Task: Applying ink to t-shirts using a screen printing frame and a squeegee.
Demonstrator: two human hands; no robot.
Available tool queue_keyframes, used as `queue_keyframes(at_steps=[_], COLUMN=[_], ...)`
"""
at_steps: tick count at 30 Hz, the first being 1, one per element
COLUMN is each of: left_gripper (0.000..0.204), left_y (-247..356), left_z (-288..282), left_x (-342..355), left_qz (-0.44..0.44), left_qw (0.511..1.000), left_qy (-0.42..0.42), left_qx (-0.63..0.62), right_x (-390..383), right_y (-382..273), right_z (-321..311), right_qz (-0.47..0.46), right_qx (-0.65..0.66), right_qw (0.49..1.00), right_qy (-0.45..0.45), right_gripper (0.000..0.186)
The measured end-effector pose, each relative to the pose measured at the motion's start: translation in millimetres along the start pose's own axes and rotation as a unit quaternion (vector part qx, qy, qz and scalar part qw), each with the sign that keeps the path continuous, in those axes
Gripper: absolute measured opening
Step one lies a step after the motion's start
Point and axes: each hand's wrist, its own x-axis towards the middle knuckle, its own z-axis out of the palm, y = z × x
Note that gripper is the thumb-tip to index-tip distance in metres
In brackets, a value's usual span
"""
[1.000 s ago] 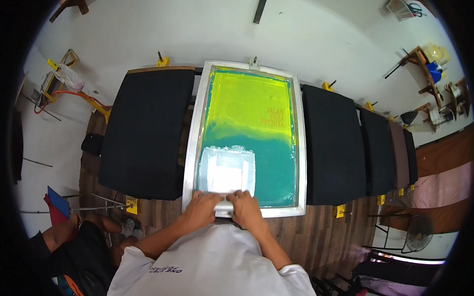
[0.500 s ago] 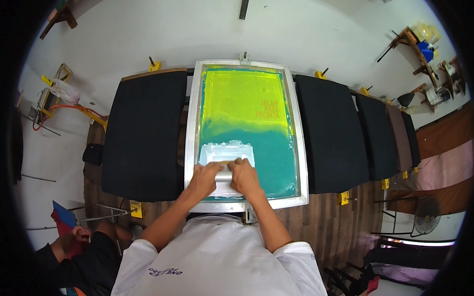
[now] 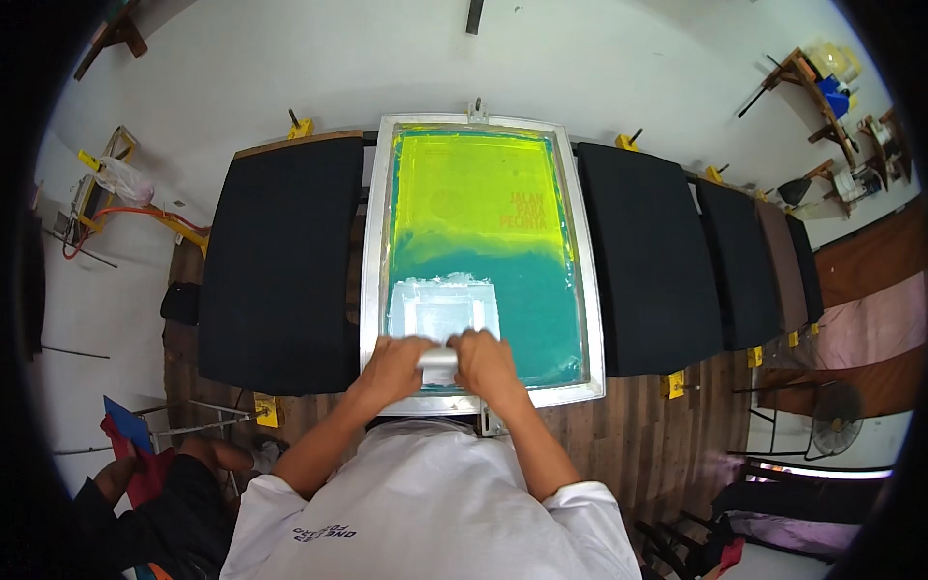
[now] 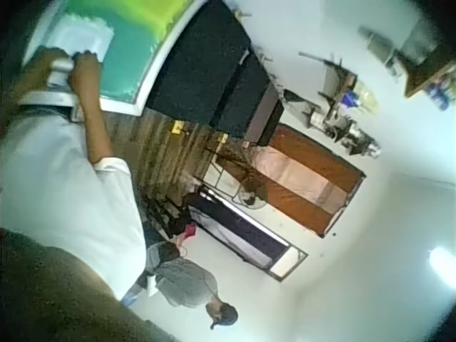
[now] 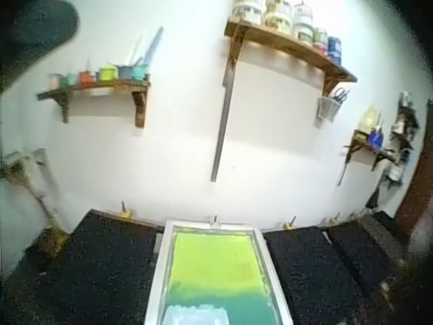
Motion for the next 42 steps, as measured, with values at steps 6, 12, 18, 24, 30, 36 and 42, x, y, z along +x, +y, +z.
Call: queue_keyframes(at_steps=[6,12,18,24,30,36,42], left_gripper=[0.054,0.053,0.052,0.046,0.052,0.057,0.042], left_y=[-22,9,11,-20,-28,3,8], left_z=[26,54,21,-7,28,39,8], left_x=[13,-63,-39,35,-6,-58,-20], left_qz=[0.044,0.025,0.016,-0.013,0.049,0.002,-0.01], left_qw=[0.995,0.997,0.999,0.997,0.992,0.997,0.999], left_qy=[0.073,0.023,0.007,0.071,0.079,-0.02,-0.033], left_qx=[0.054,0.072,0.045,0.022,0.082,0.078,0.015], right_x=[13,-64,-37,42,8,-48,-17], right_y=[25,3,-2,12,10,-4,5], right_z=[40,62,18,11,38,47,14], right_qz=[-0.035,-0.021,-0.011,-0.027,-0.042,-0.023,-0.01], right_qx=[-0.036,-0.02,-0.033,-0.068,-0.014,0.038,-0.025], right_qw=[0.994,0.999,0.999,0.995,0.996,0.998,0.999], right_qy=[0.096,0.04,-0.03,0.064,0.072,0.035,-0.037], right_gripper=[0.058,0.06,0.053,0.043,0.041,0.047,0.042])
